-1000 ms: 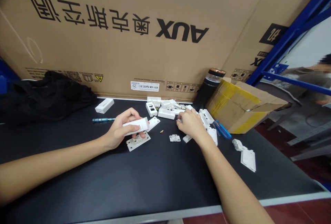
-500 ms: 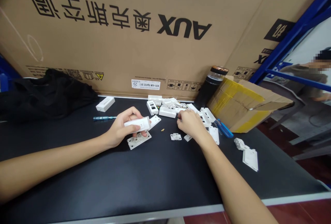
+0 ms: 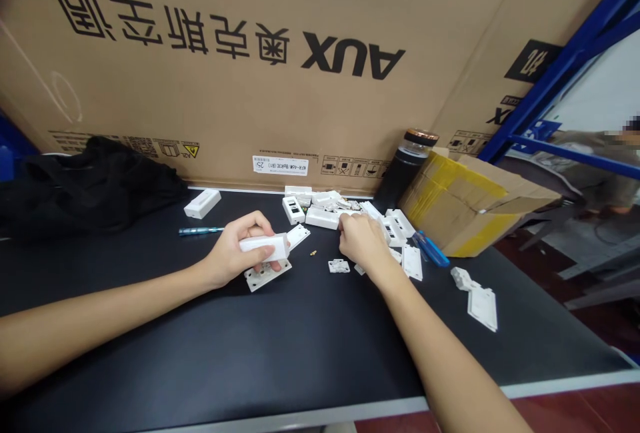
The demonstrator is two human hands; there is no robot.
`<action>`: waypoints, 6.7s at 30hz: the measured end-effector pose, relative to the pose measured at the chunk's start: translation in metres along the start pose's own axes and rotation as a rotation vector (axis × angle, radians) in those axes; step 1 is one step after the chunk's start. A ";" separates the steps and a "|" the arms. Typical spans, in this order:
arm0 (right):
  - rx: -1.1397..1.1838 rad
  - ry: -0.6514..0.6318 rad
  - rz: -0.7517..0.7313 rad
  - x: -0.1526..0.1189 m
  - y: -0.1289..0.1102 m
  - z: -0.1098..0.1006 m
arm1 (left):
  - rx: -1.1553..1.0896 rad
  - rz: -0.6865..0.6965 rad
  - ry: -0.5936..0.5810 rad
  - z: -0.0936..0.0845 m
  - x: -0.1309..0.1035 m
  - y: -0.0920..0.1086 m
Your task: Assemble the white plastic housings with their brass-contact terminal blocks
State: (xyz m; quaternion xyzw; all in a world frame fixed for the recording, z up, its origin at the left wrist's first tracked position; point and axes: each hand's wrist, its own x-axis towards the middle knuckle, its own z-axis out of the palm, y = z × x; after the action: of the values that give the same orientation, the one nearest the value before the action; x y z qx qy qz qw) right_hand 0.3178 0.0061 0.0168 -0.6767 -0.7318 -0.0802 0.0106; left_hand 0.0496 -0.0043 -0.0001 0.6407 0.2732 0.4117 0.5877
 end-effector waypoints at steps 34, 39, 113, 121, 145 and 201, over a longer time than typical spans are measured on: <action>0.171 0.012 -0.172 -0.003 0.001 -0.004 | 0.029 0.051 0.039 0.001 0.000 0.001; 0.113 0.024 -0.153 -0.003 -0.007 -0.002 | 0.032 0.059 0.036 0.001 0.000 0.001; 0.869 0.500 -0.373 -0.040 -0.074 -0.029 | 0.385 0.268 -0.043 0.001 -0.003 -0.004; 0.915 0.451 -0.342 -0.038 -0.074 -0.027 | 0.362 0.239 -0.047 0.002 -0.003 -0.006; 1.345 -0.088 -0.333 -0.030 -0.059 -0.026 | 0.303 0.178 -0.103 0.000 -0.006 -0.002; 0.385 0.076 -0.128 -0.024 -0.028 -0.035 | -0.027 -0.010 0.032 0.000 0.000 -0.002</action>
State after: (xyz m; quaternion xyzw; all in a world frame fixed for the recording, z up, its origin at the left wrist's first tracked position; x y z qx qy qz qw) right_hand 0.2883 -0.0244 0.0453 -0.6110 -0.7741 0.0353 0.1621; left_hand 0.0496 -0.0038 -0.0019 0.6246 0.2801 0.4228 0.5939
